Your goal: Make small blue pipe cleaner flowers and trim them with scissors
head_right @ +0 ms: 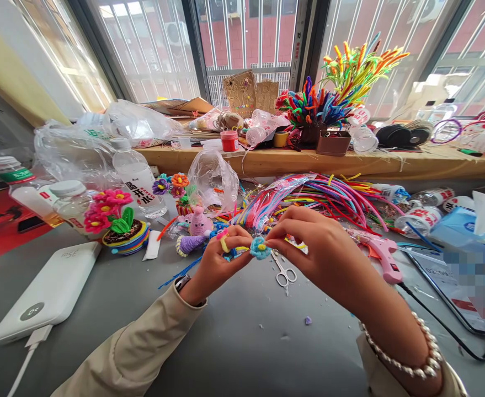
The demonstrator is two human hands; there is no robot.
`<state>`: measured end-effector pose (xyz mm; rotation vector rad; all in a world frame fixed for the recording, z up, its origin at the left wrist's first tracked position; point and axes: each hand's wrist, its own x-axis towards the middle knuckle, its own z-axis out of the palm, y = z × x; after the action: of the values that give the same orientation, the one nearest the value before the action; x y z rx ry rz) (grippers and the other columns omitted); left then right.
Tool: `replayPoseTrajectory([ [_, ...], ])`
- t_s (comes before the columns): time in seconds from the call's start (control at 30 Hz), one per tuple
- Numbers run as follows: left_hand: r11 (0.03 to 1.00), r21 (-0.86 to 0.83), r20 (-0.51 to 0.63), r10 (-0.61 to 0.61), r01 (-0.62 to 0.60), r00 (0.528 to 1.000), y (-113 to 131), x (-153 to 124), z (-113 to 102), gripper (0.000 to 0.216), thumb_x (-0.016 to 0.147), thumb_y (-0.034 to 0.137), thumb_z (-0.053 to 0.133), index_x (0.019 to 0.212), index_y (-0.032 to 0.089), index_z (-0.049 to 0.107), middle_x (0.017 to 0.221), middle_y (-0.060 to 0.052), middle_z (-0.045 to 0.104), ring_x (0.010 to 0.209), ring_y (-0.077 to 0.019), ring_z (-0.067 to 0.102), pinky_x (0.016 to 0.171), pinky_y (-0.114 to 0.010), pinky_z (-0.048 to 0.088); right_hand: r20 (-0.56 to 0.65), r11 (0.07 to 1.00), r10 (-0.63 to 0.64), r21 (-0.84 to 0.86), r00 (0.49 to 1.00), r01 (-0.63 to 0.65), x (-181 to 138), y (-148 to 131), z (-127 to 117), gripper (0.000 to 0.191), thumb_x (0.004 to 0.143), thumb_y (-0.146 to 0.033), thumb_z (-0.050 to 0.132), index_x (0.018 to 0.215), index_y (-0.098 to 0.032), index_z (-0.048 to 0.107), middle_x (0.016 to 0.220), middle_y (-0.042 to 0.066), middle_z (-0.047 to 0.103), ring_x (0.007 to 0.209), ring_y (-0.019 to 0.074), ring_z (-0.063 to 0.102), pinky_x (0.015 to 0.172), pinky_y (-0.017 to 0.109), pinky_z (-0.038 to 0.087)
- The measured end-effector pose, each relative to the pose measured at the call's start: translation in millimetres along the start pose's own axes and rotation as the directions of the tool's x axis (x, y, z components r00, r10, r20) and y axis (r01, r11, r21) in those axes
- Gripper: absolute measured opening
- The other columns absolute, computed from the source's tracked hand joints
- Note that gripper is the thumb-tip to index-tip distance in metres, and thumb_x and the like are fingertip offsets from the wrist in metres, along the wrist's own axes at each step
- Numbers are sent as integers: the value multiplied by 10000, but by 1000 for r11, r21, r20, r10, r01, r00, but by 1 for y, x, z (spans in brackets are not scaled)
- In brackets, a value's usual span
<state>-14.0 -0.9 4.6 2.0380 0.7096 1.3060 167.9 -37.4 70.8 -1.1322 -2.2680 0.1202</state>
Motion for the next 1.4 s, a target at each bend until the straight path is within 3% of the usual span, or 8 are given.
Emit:
replayPoseTrajectory([
  [0.23, 999, -29, 20, -20, 20, 1000, 1, -1, 0, 92, 728, 233, 579, 717, 159, 633, 704, -28, 572, 699, -122, 534, 683, -262, 414, -20, 1000, -17, -7, 1000, 17, 1, -3, 4, 116, 803, -235, 520, 748, -179, 605, 777, 39, 574, 703, 138, 539, 634, 260, 425],
  [0.43, 979, -175, -22, -113, 108, 993, 1, 1, -3, 99, 713, 249, 598, 699, 151, 590, 731, -24, 560, 731, -128, 520, 699, -263, 404, -144, 996, 78, -22, 987, -82, 2, 0, -1, 156, 818, -316, 503, 785, -199, 599, 739, 30, 552, 638, 123, 505, 581, 241, 410],
  [0.5, 964, -239, -46, -130, 116, 990, -2, 2, -4, 111, 698, 253, 614, 679, 150, 576, 724, -18, 555, 737, -128, 512, 714, -267, 396, -96, 994, 109, -12, 989, -110, 2, 3, -1, 171, 822, -328, 494, 793, -201, 604, 758, 30, 558, 656, 127, 511, 597, 246, 411],
  [0.67, 885, -430, -58, -223, 177, 973, -9, 3, -4, 161, 648, 285, 659, 623, 148, 578, 698, -6, 546, 712, -116, 499, 681, -252, 388, 181, 989, 109, 77, 977, -125, 10, 6, 21, 129, 788, -295, 550, 812, -199, 633, 785, 23, 568, 665, 123, 518, 614, 244, 410],
  [0.83, 647, -691, -19, -462, 322, 887, -9, 5, -2, 205, 572, 314, 710, 605, 152, 589, 647, 13, 571, 644, -93, 515, 648, -234, 401, 175, 952, 147, 241, 974, -187, 17, 2, 49, 151, 790, -288, 545, 748, -166, 623, 716, 5, 552, 593, 91, 476, 547, 205, 380],
  [0.97, 513, -771, 24, -569, 377, 822, -7, 7, -4, 192, 553, 286, 727, 609, 149, 605, 619, 14, 595, 628, -81, 533, 628, -206, 408, 202, 913, 163, 341, 966, -225, 18, 3, 56, 179, 792, -292, 523, 701, -151, 584, 688, -5, 519, 581, 83, 443, 509, 190, 353],
  [1.23, 510, -754, 83, -552, 415, 830, -9, 8, -5, 162, 593, 282, 705, 631, 140, 639, 653, -13, 626, 649, -92, 563, 652, -211, 442, 261, 811, 244, 474, 934, -344, 17, 12, 62, 247, 773, -372, 515, 706, -138, 554, 683, -5, 503, 557, 78, 417, 493, 195, 351],
  [1.4, 474, -819, -24, -591, 324, 806, -12, 12, -12, 161, 563, 250, 721, 654, 153, 629, 626, 22, 610, 617, -75, 568, 641, -203, 444, 302, 821, 234, 448, 924, -354, 11, 24, 68, 266, 747, -391, 542, 695, -131, 568, 663, 5, 536, 593, 96, 471, 532, 206, 387],
])
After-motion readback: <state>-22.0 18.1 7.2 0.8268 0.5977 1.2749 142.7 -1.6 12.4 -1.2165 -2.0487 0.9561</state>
